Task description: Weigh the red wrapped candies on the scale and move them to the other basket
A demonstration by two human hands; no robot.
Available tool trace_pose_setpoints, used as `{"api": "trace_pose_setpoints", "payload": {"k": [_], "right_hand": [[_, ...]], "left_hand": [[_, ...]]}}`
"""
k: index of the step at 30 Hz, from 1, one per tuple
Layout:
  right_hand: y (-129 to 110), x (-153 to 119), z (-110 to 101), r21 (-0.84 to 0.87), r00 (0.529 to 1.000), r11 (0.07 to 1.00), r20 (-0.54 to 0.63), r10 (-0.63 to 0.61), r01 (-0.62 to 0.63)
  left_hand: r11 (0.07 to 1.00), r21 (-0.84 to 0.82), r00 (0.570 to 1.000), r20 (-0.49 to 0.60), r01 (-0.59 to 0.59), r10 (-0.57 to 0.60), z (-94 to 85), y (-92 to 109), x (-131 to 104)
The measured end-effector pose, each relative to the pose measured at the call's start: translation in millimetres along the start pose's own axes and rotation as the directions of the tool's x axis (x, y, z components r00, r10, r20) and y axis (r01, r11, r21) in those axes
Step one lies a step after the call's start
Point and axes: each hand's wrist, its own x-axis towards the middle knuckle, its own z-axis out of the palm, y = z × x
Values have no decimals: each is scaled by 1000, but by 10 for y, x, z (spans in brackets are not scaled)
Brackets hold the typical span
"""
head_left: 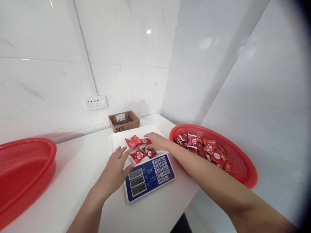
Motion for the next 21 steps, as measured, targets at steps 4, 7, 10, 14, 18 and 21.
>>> {"api": "trace_pose_setpoints", "payload": {"k": [4, 7, 10, 14, 18, 21], "right_hand": [[46, -111, -86, -21, 998, 999, 34, 46, -45], [54, -202, -132, -40, 993, 994, 55, 105, -103], [49, -284, -182, -59, 991, 990, 22, 133, -131], [148, -442, -382, -72, 983, 986, -125, 137, -147], [467, -704, -708, -24, 934, 975, -294, 204, -221], [743, -944, -872, -34, 824, 909, -437, 361, -416]], "left_hand": [[1000, -1, 1000, -10, -4, 4, -5, -2, 1], [1000, 4, 1000, 2, 1, -1, 0, 5, 8], [1000, 15, 1000, 11, 3, -3, 3, 13, 4], [1000, 27, 1000, -6, 0, 0, 3, -6, -4], [1000, 29, 998, -57, -8, 9, 21, -71, 10], [999, 37, 996, -87, -30, 33, 59, -119, 33]]}}
